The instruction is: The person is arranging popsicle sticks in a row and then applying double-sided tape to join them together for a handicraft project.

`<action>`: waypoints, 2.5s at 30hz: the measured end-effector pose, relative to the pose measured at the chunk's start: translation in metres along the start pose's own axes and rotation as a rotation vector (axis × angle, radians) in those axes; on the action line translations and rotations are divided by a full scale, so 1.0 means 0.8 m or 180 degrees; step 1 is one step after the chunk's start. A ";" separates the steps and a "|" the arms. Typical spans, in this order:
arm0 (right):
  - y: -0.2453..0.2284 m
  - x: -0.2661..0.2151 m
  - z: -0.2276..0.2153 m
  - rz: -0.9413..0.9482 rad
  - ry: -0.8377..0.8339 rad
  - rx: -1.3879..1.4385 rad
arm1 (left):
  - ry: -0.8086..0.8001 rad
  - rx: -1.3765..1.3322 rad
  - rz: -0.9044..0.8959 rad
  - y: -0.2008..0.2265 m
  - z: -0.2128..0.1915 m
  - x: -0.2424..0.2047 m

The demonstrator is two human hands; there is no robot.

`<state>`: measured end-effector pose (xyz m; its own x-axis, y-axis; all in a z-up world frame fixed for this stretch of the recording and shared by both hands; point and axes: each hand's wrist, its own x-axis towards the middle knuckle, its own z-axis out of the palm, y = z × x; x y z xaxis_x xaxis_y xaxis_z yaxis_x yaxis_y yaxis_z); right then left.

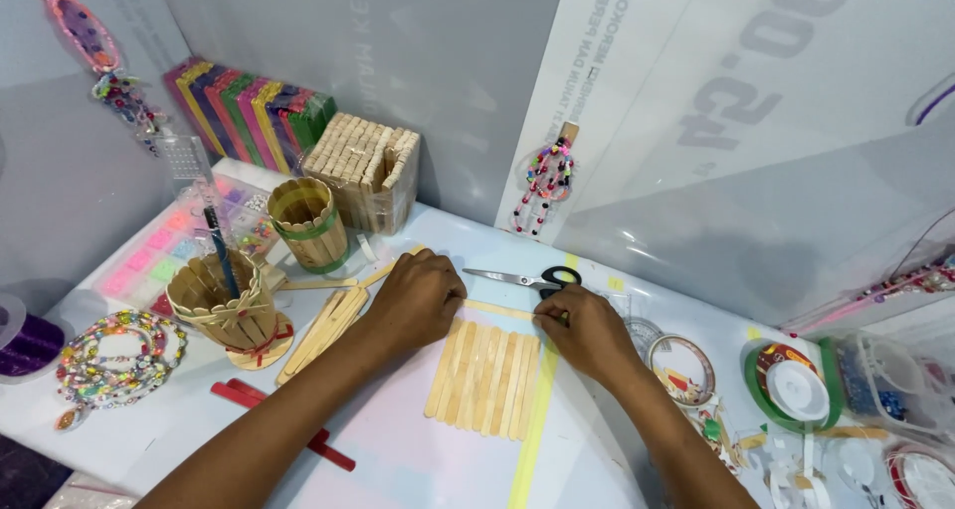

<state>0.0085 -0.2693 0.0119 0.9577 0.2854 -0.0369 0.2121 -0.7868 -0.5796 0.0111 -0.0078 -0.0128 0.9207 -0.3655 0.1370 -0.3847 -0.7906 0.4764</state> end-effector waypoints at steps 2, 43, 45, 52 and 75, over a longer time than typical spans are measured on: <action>0.004 0.002 0.003 -0.0040 0.0031 -0.0003 | -0.0007 -0.0025 0.0010 0.000 0.001 0.001; 0.046 -0.205 -0.021 -0.0089 0.0516 0.1217 | -0.0933 -0.1379 0.0287 0.206 0.019 -0.077; 0.051 -0.202 -0.017 -0.0085 0.0466 0.1316 | -0.0865 -0.1538 0.0304 0.194 0.032 -0.073; 0.106 -0.172 -0.043 -0.0085 0.0816 0.0960 | -0.0105 -0.2697 -0.0856 0.163 0.044 -0.063; 0.088 -0.187 -0.085 0.0804 0.1211 0.1620 | 0.1368 -0.2382 0.0477 0.163 0.029 -0.068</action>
<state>-0.1069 -0.4047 0.0320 0.9873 -0.1586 0.0133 -0.0557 -0.4222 -0.9048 -0.0905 -0.1024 0.0215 0.8669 -0.1035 0.4875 -0.4984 -0.1640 0.8513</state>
